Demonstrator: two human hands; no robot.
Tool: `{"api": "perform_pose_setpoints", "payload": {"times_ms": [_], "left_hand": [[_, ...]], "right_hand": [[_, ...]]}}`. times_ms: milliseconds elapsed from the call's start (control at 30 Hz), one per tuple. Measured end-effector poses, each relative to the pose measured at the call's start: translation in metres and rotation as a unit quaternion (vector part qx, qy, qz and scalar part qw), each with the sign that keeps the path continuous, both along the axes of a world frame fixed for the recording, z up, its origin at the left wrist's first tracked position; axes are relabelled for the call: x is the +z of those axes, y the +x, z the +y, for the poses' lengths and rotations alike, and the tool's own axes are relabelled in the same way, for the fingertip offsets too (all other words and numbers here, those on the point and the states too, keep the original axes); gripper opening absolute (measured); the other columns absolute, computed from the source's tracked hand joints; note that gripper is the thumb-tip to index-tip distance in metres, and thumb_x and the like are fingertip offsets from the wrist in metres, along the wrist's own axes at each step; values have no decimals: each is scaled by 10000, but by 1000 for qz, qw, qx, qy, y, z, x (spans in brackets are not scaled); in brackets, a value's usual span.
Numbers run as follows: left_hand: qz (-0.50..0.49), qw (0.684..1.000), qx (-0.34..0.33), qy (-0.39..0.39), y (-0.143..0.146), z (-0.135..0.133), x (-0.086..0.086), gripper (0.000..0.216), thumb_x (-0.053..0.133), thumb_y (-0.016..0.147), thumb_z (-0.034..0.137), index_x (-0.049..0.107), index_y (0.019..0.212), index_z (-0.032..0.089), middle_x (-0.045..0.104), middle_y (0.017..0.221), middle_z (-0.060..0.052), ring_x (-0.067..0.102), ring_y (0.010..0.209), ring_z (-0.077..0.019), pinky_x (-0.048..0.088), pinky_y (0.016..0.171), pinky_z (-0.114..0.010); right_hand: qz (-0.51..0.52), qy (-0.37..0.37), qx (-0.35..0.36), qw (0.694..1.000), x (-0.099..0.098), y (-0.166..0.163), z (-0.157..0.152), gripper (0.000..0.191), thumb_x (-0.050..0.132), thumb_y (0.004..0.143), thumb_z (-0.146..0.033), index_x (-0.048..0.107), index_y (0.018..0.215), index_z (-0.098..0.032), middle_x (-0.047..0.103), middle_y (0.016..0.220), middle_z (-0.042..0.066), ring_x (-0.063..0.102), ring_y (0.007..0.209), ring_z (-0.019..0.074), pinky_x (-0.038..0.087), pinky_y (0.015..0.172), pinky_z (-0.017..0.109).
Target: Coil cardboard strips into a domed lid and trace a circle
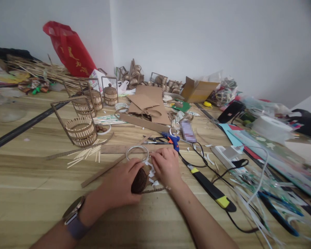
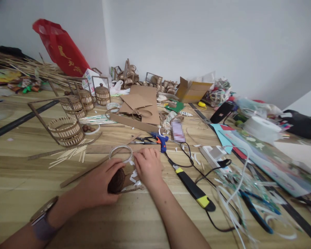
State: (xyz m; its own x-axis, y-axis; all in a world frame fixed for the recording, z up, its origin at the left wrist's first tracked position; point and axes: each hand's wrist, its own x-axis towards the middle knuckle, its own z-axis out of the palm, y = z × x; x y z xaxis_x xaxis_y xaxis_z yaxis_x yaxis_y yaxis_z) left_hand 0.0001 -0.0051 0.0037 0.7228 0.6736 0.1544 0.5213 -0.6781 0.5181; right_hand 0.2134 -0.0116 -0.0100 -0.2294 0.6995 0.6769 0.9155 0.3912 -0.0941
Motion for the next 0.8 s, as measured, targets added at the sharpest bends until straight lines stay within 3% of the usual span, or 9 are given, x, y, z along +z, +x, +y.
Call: {"api": "perform_pose_setpoints", "payload": {"times_ms": [133,233,400,533,800], "left_hand": [[-5,1000,-3,11,-1,0,-3,742,755,633,245,514,1332,195,541,1407,-164,567,1240,-378,485,1069,-533],[-12,1000,-9,19,-1,0,-5,746,764,634,261,514,1334,198,545,1408,-157,559,1254,-374,479,1078,-523],[-17,1000,-7,5,0,-1,-4,750,777,638,296,522,1340,220,537,1434,-142,552,1275,-381,475,1085,-535],[-11,1000,-7,-7,0,-2,0,765,798,628,301,528,1338,209,532,1444,-158,540,1292,-394,461,1100,-547],[-39,999,-16,4,1,-2,3,763,802,631,274,505,1333,225,544,1416,-144,540,1291,-369,454,1106,-529]], "right_hand": [[21,-38,-11,999,-1,1,1,134,590,905,-157,702,870,-221,678,862,58,543,851,233,333,810,399],[117,-114,-9,987,1,2,4,113,626,835,-149,698,792,-224,679,818,39,587,842,231,358,774,378],[311,-211,49,925,9,5,5,115,595,765,-155,670,703,-217,666,746,13,614,728,190,447,700,319],[391,-255,65,882,12,7,6,97,585,738,-206,650,667,-220,659,722,1,600,689,178,459,663,298],[516,-269,61,811,0,2,10,67,633,677,-279,652,648,-221,640,666,-4,541,632,167,405,580,268]]}}
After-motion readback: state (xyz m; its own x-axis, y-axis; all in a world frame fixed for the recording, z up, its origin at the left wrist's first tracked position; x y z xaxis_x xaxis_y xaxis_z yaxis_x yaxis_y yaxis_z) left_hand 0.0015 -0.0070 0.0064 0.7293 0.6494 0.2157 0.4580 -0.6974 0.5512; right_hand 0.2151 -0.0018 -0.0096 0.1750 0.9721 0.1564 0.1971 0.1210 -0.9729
